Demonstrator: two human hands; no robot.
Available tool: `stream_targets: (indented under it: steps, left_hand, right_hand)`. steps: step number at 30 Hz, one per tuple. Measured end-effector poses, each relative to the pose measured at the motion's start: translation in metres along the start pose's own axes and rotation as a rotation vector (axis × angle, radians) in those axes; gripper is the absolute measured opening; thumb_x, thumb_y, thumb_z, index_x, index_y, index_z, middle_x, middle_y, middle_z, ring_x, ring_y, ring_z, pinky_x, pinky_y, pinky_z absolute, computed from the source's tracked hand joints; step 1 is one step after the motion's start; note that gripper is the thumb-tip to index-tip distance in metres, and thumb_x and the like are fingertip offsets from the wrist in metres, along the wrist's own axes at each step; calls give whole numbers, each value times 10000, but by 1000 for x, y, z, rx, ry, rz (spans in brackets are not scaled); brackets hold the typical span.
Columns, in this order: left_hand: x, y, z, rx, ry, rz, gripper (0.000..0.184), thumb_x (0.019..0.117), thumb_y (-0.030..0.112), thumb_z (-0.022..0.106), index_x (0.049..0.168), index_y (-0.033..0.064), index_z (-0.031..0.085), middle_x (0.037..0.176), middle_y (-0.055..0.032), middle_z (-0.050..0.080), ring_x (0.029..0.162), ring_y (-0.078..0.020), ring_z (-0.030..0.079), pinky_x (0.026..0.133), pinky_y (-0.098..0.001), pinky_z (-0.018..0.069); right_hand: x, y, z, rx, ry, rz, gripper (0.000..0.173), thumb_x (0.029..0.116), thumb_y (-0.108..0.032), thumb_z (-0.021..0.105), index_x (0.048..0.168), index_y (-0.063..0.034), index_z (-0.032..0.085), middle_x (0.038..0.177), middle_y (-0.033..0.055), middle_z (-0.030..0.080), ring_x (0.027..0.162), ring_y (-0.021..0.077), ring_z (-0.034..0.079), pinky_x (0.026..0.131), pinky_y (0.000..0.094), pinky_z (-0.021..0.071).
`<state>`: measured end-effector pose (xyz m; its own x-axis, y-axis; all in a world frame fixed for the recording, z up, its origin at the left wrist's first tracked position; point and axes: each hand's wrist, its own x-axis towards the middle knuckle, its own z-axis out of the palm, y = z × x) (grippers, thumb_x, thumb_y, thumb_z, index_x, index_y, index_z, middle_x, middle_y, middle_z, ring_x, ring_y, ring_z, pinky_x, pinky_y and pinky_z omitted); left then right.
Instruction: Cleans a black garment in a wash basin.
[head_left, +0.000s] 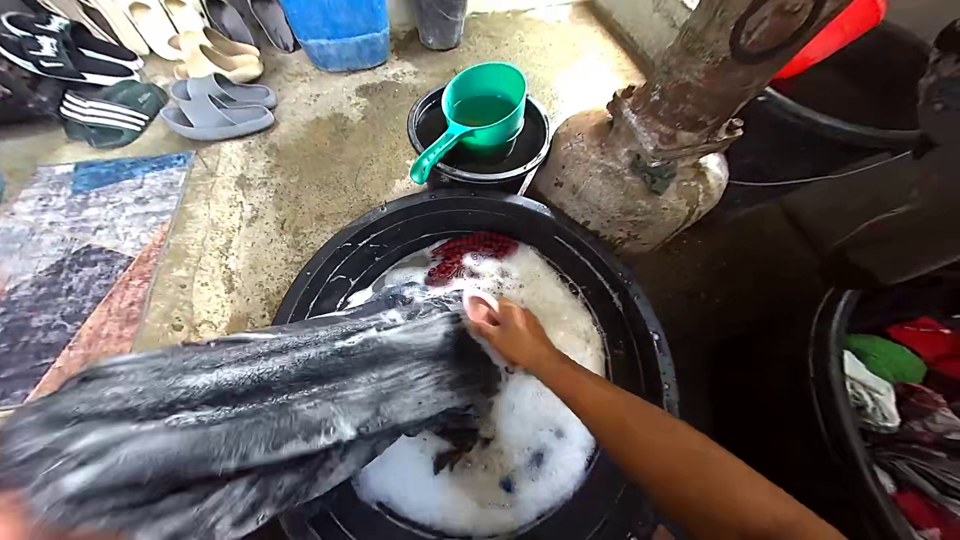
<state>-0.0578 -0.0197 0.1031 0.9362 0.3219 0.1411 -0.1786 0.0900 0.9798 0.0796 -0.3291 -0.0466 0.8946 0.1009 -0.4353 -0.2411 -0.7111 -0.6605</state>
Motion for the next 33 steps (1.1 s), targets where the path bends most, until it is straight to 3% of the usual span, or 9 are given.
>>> stream_targets:
  steps: [2,3,6,10,16,20,23,26,33]
  left_hand:
    - [3,-45,12,-150,62,-247,354,1089,456,343,1143,231,611,1010,112,735,984,-10,693,857,-251,598]
    - [4,-67,13,-287,53,-394,356,1013,513,522,1134,217,678,1005,35,751,961,-92,716,830,-344,618]
    - [8,-69,19,-231,99,-550,296,1053,225,383,1046,174,675,948,-9,765,890,-123,739,806,-363,632]
    - [12,-31,1,-37,149,-325,428,1073,65,235,1044,188,644,911,105,759,881,10,709,851,-221,596]
    - [20,-29,11,-177,91,-327,400,1079,147,271,1068,193,669,975,40,768,939,-64,727,873,-299,610]
    - [31,-27,62,-31,34,-344,226,1051,119,403,1155,124,604,961,14,743,879,-89,728,791,-315,635]
    - [38,3,105,47,-105,-302,204,1026,116,453,1119,146,632,935,25,739,845,-74,721,771,-290,630]
    - [41,54,138,40,-206,-197,239,1044,140,443,1033,200,675,922,42,744,830,-58,716,753,-269,623]
    - [50,107,112,-126,-280,151,415,1084,291,258,1062,245,669,1011,92,719,975,-35,684,869,-256,577]
  right_hand:
    - [-17,-53,23,218,30,-221,402,969,-320,708,1159,31,660,947,200,714,884,343,712,820,579,577]
    - [-23,-78,40,279,6,-308,409,964,-326,708,1183,18,673,998,183,729,929,319,720,859,562,584]
    - [-24,-106,83,158,-174,-344,528,976,-426,681,1279,3,625,1218,212,676,1118,359,675,949,571,538]
    - [19,-34,78,-128,-138,-209,531,1019,-455,580,1362,-51,606,1302,207,659,1157,394,669,933,632,538]
    - [44,41,-20,-250,-48,225,598,1038,-455,559,1378,37,575,1383,324,569,1265,508,574,986,708,463]
    - [-6,-8,-32,-48,-6,-278,941,773,-445,892,1479,30,490,1486,287,505,1377,437,499,1132,615,413]
    - [-48,-64,-14,163,17,-736,1128,691,-455,916,1569,0,374,1534,229,488,1428,351,469,1192,544,362]
    - [-43,-61,-7,214,105,-798,893,767,-230,875,1527,-14,460,1448,202,588,1372,350,536,1199,592,334]
    - [-29,9,-56,522,-28,-310,223,976,-96,662,1123,65,711,1096,236,710,1061,325,672,981,549,509]
